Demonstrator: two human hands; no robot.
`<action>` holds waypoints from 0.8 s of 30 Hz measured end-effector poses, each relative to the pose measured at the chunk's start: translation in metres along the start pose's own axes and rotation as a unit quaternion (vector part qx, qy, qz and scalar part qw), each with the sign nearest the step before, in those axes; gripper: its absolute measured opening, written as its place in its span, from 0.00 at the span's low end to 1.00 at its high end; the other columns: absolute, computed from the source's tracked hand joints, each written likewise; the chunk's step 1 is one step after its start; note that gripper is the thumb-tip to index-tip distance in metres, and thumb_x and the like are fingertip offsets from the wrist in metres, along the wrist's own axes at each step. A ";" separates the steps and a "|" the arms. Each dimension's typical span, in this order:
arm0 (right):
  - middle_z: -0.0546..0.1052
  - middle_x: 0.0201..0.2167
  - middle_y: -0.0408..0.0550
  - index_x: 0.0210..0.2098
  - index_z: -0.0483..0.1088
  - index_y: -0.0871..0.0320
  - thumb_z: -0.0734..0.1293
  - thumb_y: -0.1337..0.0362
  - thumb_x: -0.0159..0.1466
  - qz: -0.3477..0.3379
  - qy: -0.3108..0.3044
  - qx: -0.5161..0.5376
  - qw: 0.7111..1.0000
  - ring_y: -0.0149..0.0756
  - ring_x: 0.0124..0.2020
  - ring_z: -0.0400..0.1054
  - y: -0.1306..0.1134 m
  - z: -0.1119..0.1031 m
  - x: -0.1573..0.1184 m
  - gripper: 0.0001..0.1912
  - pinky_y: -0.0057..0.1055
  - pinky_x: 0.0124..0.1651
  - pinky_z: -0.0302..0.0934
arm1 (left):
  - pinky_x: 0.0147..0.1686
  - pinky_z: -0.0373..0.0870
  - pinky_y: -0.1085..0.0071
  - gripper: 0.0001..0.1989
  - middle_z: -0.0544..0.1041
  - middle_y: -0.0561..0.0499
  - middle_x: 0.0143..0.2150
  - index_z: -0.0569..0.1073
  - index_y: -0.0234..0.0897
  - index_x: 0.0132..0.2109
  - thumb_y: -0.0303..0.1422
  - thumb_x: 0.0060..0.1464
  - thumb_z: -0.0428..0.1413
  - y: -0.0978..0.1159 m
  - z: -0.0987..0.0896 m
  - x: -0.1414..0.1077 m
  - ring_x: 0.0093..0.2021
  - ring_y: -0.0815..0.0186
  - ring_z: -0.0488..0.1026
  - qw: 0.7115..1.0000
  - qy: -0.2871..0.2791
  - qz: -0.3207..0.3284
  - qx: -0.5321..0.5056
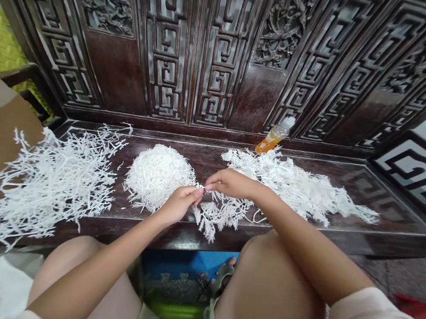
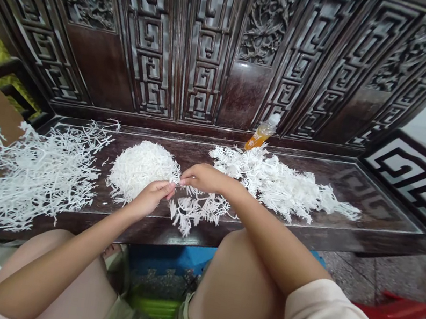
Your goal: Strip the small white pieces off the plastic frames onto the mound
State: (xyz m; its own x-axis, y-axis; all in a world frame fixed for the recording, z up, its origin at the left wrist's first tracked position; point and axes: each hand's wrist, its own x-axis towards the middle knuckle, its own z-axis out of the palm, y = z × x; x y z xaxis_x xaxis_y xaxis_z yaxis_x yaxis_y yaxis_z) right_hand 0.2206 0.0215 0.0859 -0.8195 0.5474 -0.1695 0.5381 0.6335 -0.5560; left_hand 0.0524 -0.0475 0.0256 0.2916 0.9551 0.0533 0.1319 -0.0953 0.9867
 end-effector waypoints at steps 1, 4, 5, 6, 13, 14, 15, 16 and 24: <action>0.72 0.29 0.44 0.33 0.70 0.59 0.56 0.57 0.60 0.005 0.014 -0.033 0.999 0.28 0.29 0.61 -0.001 -0.001 0.000 0.15 0.26 0.35 0.49 | 0.26 0.53 0.74 0.21 0.59 0.55 0.18 0.59 0.36 0.18 0.44 0.51 0.44 0.000 0.001 0.000 0.22 0.71 0.56 1.000 0.000 0.000 -0.002; 0.73 0.27 0.43 0.31 0.71 0.56 0.56 0.59 0.61 0.013 0.069 -0.135 0.988 0.30 0.31 0.61 -0.005 -0.002 0.001 0.14 0.28 0.38 0.46 | 0.26 0.52 0.74 0.21 0.58 0.55 0.18 0.57 0.36 0.18 0.44 0.51 0.43 0.001 0.001 0.001 0.22 0.71 0.55 1.000 0.002 0.005 -0.007; 0.73 0.27 0.43 0.31 0.71 0.56 0.57 0.59 0.61 0.017 0.085 -0.164 0.983 0.31 0.31 0.61 -0.007 -0.002 0.002 0.13 0.28 0.38 0.45 | 0.26 0.52 0.74 0.21 0.58 0.55 0.18 0.57 0.36 0.17 0.44 0.51 0.43 0.001 0.001 0.002 0.23 0.71 0.55 1.000 0.003 0.006 -0.008; 0.74 0.26 0.43 0.30 0.71 0.56 0.57 0.60 0.60 0.020 0.096 -0.187 0.977 0.31 0.31 0.61 -0.009 -0.001 0.004 0.13 0.29 0.38 0.44 | 0.27 0.52 0.73 0.21 0.57 0.55 0.18 0.56 0.36 0.17 0.44 0.52 0.43 0.001 0.000 0.003 0.23 0.71 0.55 1.000 0.005 0.006 -0.010; 0.73 0.24 0.45 0.28 0.70 0.57 0.55 0.62 0.61 0.084 0.166 -0.264 0.946 0.31 0.27 0.61 0.013 -0.010 0.013 0.15 0.30 0.38 0.42 | 0.29 0.53 0.74 0.22 0.57 0.55 0.19 0.56 0.35 0.18 0.45 0.52 0.42 0.022 0.006 -0.012 0.24 0.71 0.56 0.999 -0.035 0.032 0.020; 0.73 0.23 0.46 0.27 0.70 0.58 0.55 0.63 0.61 0.138 0.191 -0.273 0.933 0.31 0.26 0.61 0.024 -0.016 0.010 0.15 0.31 0.38 0.42 | 0.29 0.54 0.74 0.22 0.58 0.55 0.20 0.57 0.35 0.18 0.44 0.52 0.42 0.027 0.009 -0.017 0.25 0.71 0.57 0.995 -0.077 0.048 0.032; 0.73 0.23 0.47 0.25 0.69 0.59 0.54 0.63 0.61 0.200 0.222 -0.279 0.913 0.31 0.26 0.61 0.035 -0.022 0.005 0.15 0.31 0.37 0.42 | 0.30 0.55 0.74 0.22 0.59 0.54 0.20 0.57 0.35 0.18 0.44 0.52 0.42 0.031 0.011 -0.021 0.25 0.71 0.58 0.990 -0.117 0.060 0.043; 0.73 0.23 0.48 0.25 0.69 0.59 0.54 0.62 0.61 0.249 0.247 -0.273 0.896 0.32 0.26 0.61 0.045 -0.027 -0.001 0.16 0.31 0.36 0.43 | 0.29 0.56 0.74 0.22 0.59 0.54 0.20 0.58 0.35 0.18 0.44 0.53 0.41 0.034 0.012 -0.022 0.25 0.71 0.59 0.987 -0.138 0.064 0.055; 0.69 0.26 0.45 0.25 0.63 0.60 0.53 0.63 0.59 0.164 0.191 -0.060 0.966 0.31 0.29 0.60 0.044 -0.010 -0.008 0.12 0.26 0.33 0.50 | 0.36 0.57 0.64 0.19 0.72 0.46 0.32 0.70 0.36 0.29 0.40 0.53 0.40 -0.010 -0.076 0.030 0.35 0.60 0.67 0.850 0.187 -0.082 0.486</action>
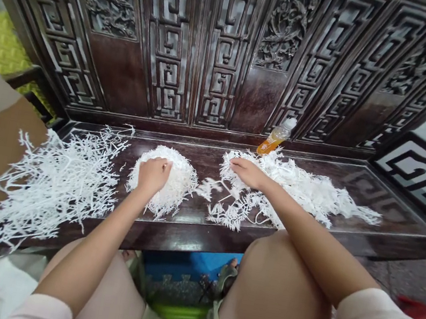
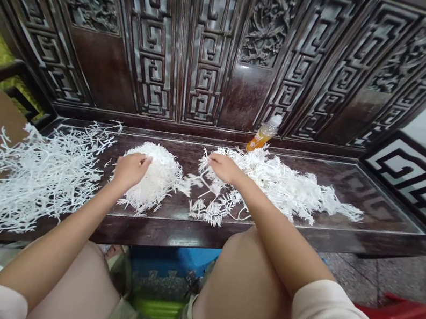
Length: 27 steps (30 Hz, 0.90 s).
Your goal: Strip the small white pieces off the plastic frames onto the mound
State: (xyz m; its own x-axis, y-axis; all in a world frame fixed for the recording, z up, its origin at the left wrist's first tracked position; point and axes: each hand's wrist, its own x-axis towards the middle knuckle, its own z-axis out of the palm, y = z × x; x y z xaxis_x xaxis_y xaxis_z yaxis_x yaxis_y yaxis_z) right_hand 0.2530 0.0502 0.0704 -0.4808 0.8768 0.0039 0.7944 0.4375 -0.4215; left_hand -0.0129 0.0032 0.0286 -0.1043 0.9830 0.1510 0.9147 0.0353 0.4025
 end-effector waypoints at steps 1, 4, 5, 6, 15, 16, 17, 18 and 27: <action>0.68 0.25 0.45 0.25 0.62 0.60 0.53 0.64 0.58 -0.009 -0.019 0.032 0.999 0.30 0.29 0.60 -0.005 0.004 0.000 0.11 0.26 0.32 0.51 | 0.38 0.56 0.62 0.18 0.73 0.44 0.33 0.72 0.35 0.30 0.39 0.52 0.40 -0.012 0.002 0.007 0.37 0.58 0.67 0.997 0.003 -0.021 0.068; 0.67 0.24 0.44 0.25 0.60 0.60 0.54 0.63 0.57 -0.011 -0.066 0.114 0.991 0.29 0.26 0.59 -0.016 0.012 0.003 0.09 0.26 0.30 0.51 | 0.39 0.54 0.60 0.16 0.73 0.42 0.38 0.73 0.35 0.37 0.35 0.50 0.43 -0.034 0.006 0.013 0.41 0.54 0.66 0.983 0.006 -0.052 0.176; 0.67 0.24 0.44 0.25 0.60 0.60 0.54 0.62 0.57 -0.004 -0.078 0.135 0.988 0.29 0.25 0.58 -0.018 0.013 0.003 0.10 0.25 0.29 0.51 | 0.39 0.54 0.60 0.16 0.73 0.42 0.39 0.72 0.35 0.40 0.35 0.50 0.43 -0.036 0.006 0.012 0.41 0.54 0.66 0.980 0.011 -0.056 0.189; 0.68 0.24 0.44 0.26 0.60 0.60 0.55 0.61 0.57 0.005 -0.089 0.151 0.985 0.28 0.24 0.58 -0.020 0.014 0.004 0.10 0.25 0.28 0.51 | 0.39 0.54 0.60 0.17 0.73 0.42 0.41 0.71 0.36 0.42 0.36 0.49 0.44 -0.037 0.007 0.011 0.41 0.54 0.66 0.979 0.017 -0.060 0.196; 0.70 0.23 0.44 0.23 0.63 0.61 0.55 0.60 0.58 -0.025 -0.098 0.120 0.988 0.27 0.23 0.59 -0.029 0.020 0.000 0.13 0.25 0.27 0.50 | 0.38 0.53 0.60 0.26 0.73 0.39 0.38 0.74 0.31 0.35 0.39 0.55 0.33 -0.030 0.015 0.010 0.40 0.55 0.67 0.979 0.046 -0.074 0.185; 0.70 0.23 0.44 0.23 0.63 0.61 0.55 0.60 0.58 -0.027 -0.097 0.118 0.988 0.27 0.23 0.59 -0.031 0.020 0.000 0.13 0.25 0.28 0.50 | 0.38 0.53 0.60 0.25 0.73 0.40 0.38 0.74 0.32 0.35 0.38 0.54 0.35 -0.030 0.016 0.009 0.39 0.55 0.67 0.979 0.048 -0.070 0.184; 0.70 0.23 0.45 0.23 0.63 0.61 0.55 0.59 0.58 -0.029 -0.099 0.116 0.988 0.27 0.24 0.60 -0.032 0.020 -0.001 0.13 0.25 0.28 0.50 | 0.38 0.53 0.60 0.23 0.73 0.40 0.38 0.74 0.32 0.36 0.38 0.54 0.36 -0.031 0.017 0.009 0.39 0.55 0.67 0.980 0.048 -0.065 0.183; 0.70 0.23 0.45 0.24 0.63 0.61 0.55 0.59 0.58 -0.030 -0.101 0.115 0.988 0.28 0.24 0.60 -0.034 0.020 -0.002 0.13 0.25 0.28 0.51 | 0.38 0.54 0.60 0.22 0.73 0.40 0.38 0.73 0.33 0.37 0.39 0.53 0.38 -0.031 0.018 0.009 0.39 0.55 0.67 0.980 0.045 -0.063 0.182; 0.70 0.24 0.45 0.24 0.64 0.60 0.56 0.61 0.59 -0.051 -0.086 0.077 0.992 0.28 0.25 0.60 -0.045 0.025 -0.004 0.12 0.26 0.30 0.49 | 0.39 0.55 0.61 0.22 0.71 0.39 0.41 0.69 0.32 0.43 0.40 0.53 0.37 -0.011 0.016 -0.003 0.42 0.54 0.66 0.982 0.094 -0.066 0.152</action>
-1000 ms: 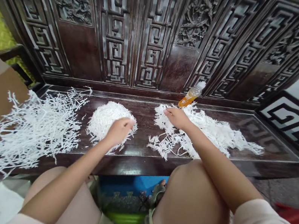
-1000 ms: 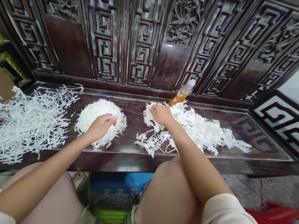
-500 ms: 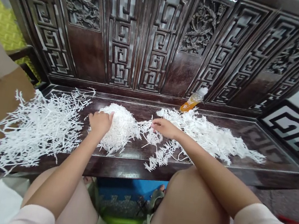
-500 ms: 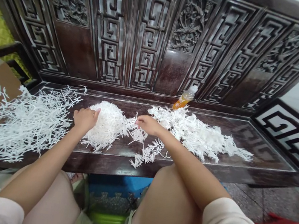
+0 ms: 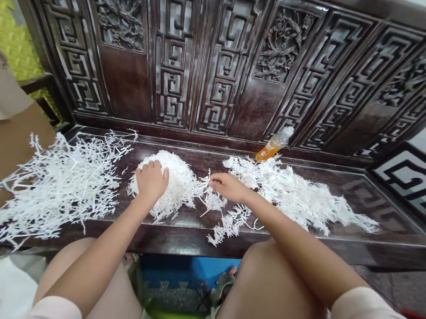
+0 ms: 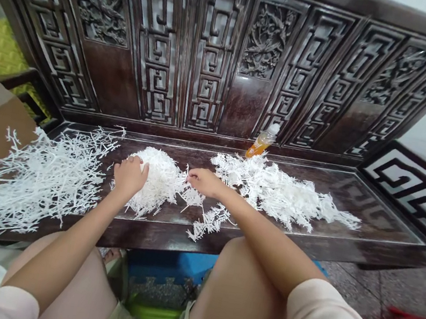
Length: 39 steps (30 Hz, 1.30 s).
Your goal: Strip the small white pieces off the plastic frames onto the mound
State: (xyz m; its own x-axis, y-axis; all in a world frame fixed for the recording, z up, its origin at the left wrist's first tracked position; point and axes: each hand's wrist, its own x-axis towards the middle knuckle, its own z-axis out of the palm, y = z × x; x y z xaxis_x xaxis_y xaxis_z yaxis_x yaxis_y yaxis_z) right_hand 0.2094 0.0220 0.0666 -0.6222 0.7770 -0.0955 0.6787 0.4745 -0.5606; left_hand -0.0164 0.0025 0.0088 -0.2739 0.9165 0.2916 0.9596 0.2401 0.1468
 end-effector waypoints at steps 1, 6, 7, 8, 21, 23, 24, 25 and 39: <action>0.70 0.24 0.45 0.24 0.64 0.60 0.56 0.61 0.59 -0.003 0.002 -0.006 1.000 0.28 0.25 0.60 -0.001 0.001 0.000 0.12 0.25 0.30 0.49 | 0.39 0.55 0.60 0.23 0.71 0.39 0.40 0.70 0.32 0.41 0.39 0.55 0.35 0.002 -0.001 -0.002 0.41 0.55 0.66 1.000 0.010 0.002 0.000; 0.70 0.24 0.44 0.24 0.64 0.60 0.56 0.61 0.59 -0.005 -0.001 -0.039 0.999 0.27 0.24 0.59 -0.004 0.003 0.001 0.13 0.25 0.28 0.47 | 0.38 0.54 0.60 0.21 0.73 0.41 0.38 0.72 0.34 0.36 0.36 0.55 0.36 -0.002 -0.002 -0.002 0.39 0.56 0.67 0.999 -0.031 0.007 0.009; 0.70 0.24 0.45 0.24 0.65 0.60 0.56 0.61 0.59 -0.007 -0.002 -0.045 0.999 0.27 0.24 0.59 -0.004 0.004 0.001 0.13 0.25 0.28 0.46 | 0.38 0.54 0.60 0.19 0.73 0.41 0.38 0.72 0.34 0.38 0.35 0.54 0.37 -0.004 -0.002 -0.001 0.39 0.56 0.67 0.999 -0.037 0.011 0.011; 0.70 0.24 0.45 0.24 0.65 0.60 0.56 0.61 0.59 -0.009 -0.004 -0.051 0.999 0.27 0.24 0.59 -0.004 0.005 0.000 0.12 0.25 0.28 0.46 | 0.39 0.54 0.61 0.18 0.73 0.41 0.39 0.71 0.34 0.40 0.33 0.53 0.39 -0.005 -0.001 0.000 0.40 0.56 0.67 0.999 -0.037 0.015 0.010; 0.70 0.24 0.45 0.25 0.64 0.60 0.55 0.61 0.59 -0.011 -0.018 -0.098 0.995 0.28 0.25 0.59 -0.001 0.010 0.001 0.12 0.24 0.27 0.45 | 0.37 0.54 0.62 0.22 0.73 0.42 0.36 0.73 0.34 0.35 0.37 0.54 0.36 -0.011 0.004 0.007 0.37 0.57 0.68 1.000 -0.023 0.008 -0.017; 0.70 0.24 0.45 0.24 0.63 0.60 0.55 0.60 0.59 -0.008 -0.025 -0.101 0.995 0.28 0.24 0.59 0.000 0.011 0.001 0.13 0.24 0.26 0.44 | 0.37 0.55 0.61 0.19 0.73 0.42 0.37 0.72 0.34 0.38 0.36 0.53 0.38 -0.013 0.007 0.008 0.38 0.57 0.68 0.999 -0.025 0.018 -0.018; 0.70 0.24 0.45 0.24 0.63 0.60 0.55 0.60 0.59 -0.005 -0.027 -0.103 0.994 0.28 0.24 0.59 0.001 0.011 0.002 0.13 0.24 0.26 0.44 | 0.38 0.55 0.61 0.19 0.73 0.42 0.38 0.71 0.34 0.41 0.36 0.53 0.39 -0.013 0.008 0.008 0.39 0.56 0.67 0.999 -0.025 0.022 -0.018; 0.70 0.23 0.45 0.23 0.63 0.60 0.54 0.60 0.59 -0.003 -0.029 -0.106 0.994 0.28 0.23 0.58 0.001 0.012 0.002 0.13 0.24 0.26 0.44 | 0.38 0.55 0.61 0.20 0.72 0.42 0.39 0.70 0.34 0.43 0.37 0.53 0.39 -0.013 0.009 0.008 0.40 0.55 0.67 0.999 -0.026 0.024 -0.019; 0.67 0.20 0.43 0.22 0.62 0.59 0.55 0.61 0.59 -0.004 -0.034 -0.133 0.991 0.27 0.22 0.57 0.002 0.015 0.003 0.13 0.25 0.26 0.43 | 0.40 0.56 0.59 0.20 0.72 0.42 0.40 0.72 0.36 0.41 0.39 0.53 0.39 -0.011 0.012 0.009 0.42 0.54 0.66 0.996 -0.051 -0.006 -0.071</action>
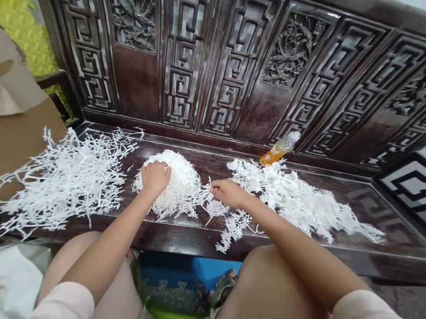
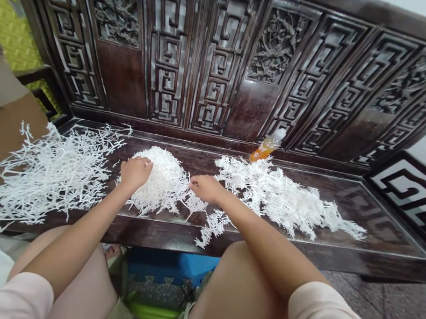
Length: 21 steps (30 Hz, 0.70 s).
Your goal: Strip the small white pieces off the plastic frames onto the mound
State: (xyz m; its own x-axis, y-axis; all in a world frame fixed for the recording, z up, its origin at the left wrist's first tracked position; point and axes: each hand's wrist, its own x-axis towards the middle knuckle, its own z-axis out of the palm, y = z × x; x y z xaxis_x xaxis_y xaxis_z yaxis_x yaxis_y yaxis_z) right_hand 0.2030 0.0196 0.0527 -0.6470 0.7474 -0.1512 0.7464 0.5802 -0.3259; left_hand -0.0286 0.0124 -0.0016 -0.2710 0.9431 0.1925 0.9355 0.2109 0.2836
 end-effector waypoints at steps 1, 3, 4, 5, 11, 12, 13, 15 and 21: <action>0.67 0.20 0.43 0.22 0.62 0.60 0.55 0.61 0.59 0.000 0.001 -0.001 1.000 0.27 0.22 0.57 0.000 0.000 0.000 0.13 0.25 0.26 0.43 | 0.40 0.56 0.59 0.19 0.71 0.42 0.41 0.70 0.37 0.43 0.39 0.52 0.41 -0.001 0.000 0.000 0.42 0.54 0.65 1.000 0.009 -0.004 -0.009; 0.67 0.20 0.43 0.22 0.62 0.60 0.55 0.61 0.59 -0.001 0.002 -0.003 1.000 0.27 0.23 0.57 0.000 0.001 0.001 0.13 0.24 0.26 0.43 | 0.41 0.57 0.60 0.19 0.69 0.42 0.44 0.67 0.38 0.47 0.39 0.50 0.44 -0.001 0.000 0.000 0.45 0.54 0.64 0.999 0.036 -0.006 -0.021; 0.67 0.20 0.43 0.22 0.62 0.60 0.55 0.61 0.59 -0.002 0.004 -0.004 1.000 0.27 0.23 0.57 0.000 0.001 0.001 0.13 0.24 0.26 0.43 | 0.41 0.57 0.60 0.19 0.68 0.42 0.45 0.67 0.38 0.48 0.39 0.50 0.45 -0.001 -0.001 0.000 0.46 0.54 0.63 0.998 0.054 -0.006 -0.025; 0.67 0.20 0.43 0.22 0.62 0.60 0.55 0.61 0.59 -0.003 0.006 -0.004 1.000 0.27 0.23 0.57 0.000 0.001 0.001 0.14 0.24 0.26 0.43 | 0.42 0.57 0.60 0.19 0.67 0.42 0.46 0.67 0.38 0.48 0.39 0.49 0.46 0.001 -0.002 0.000 0.47 0.54 0.62 0.997 0.070 -0.006 -0.031; 0.69 0.22 0.43 0.23 0.64 0.59 0.55 0.61 0.59 -0.023 0.026 -0.003 0.999 0.27 0.23 0.57 -0.002 0.001 0.002 0.13 0.25 0.27 0.43 | 0.41 0.59 0.67 0.18 0.71 0.48 0.40 0.69 0.39 0.41 0.40 0.54 0.38 0.031 -0.011 -0.020 0.40 0.63 0.66 0.956 -0.052 0.118 -0.262; 0.69 0.22 0.43 0.24 0.64 0.59 0.54 0.61 0.60 -0.026 0.028 -0.007 0.999 0.27 0.23 0.58 -0.003 0.001 0.002 0.13 0.25 0.27 0.43 | 0.39 0.60 0.68 0.19 0.71 0.49 0.38 0.69 0.38 0.40 0.41 0.55 0.38 0.038 -0.011 -0.027 0.38 0.65 0.66 0.936 -0.099 0.140 -0.308; 0.69 0.22 0.44 0.24 0.65 0.59 0.54 0.61 0.60 -0.030 0.030 -0.013 0.999 0.28 0.23 0.58 -0.004 0.000 0.002 0.14 0.25 0.28 0.43 | 0.38 0.61 0.69 0.19 0.71 0.50 0.36 0.69 0.38 0.39 0.42 0.54 0.38 0.044 -0.011 -0.033 0.37 0.65 0.66 0.915 -0.141 0.158 -0.343; 0.70 0.22 0.44 0.24 0.65 0.59 0.54 0.61 0.61 -0.038 0.035 -0.032 0.998 0.28 0.24 0.59 -0.005 0.000 0.002 0.14 0.25 0.29 0.44 | 0.35 0.61 0.71 0.18 0.70 0.52 0.31 0.68 0.37 0.35 0.43 0.53 0.40 0.054 -0.008 -0.045 0.33 0.67 0.66 0.887 -0.188 0.168 -0.388; 0.72 0.25 0.46 0.27 0.66 0.58 0.53 0.61 0.61 -0.060 0.030 -0.084 0.994 0.32 0.29 0.62 -0.009 0.000 0.000 0.14 0.27 0.33 0.45 | 0.29 0.57 0.74 0.17 0.60 0.56 0.22 0.60 0.37 0.26 0.46 0.50 0.43 0.059 -0.003 -0.056 0.26 0.70 0.60 0.857 -0.232 0.153 -0.433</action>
State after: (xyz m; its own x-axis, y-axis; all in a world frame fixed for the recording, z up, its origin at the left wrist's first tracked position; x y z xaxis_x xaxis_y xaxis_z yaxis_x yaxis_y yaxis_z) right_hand 0.1964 0.0146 0.0559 -0.7258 0.6849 -0.0639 0.6837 0.7080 -0.1769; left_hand 0.0411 -0.0290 0.0069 0.2644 0.9634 0.0449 0.3725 -0.1449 0.9167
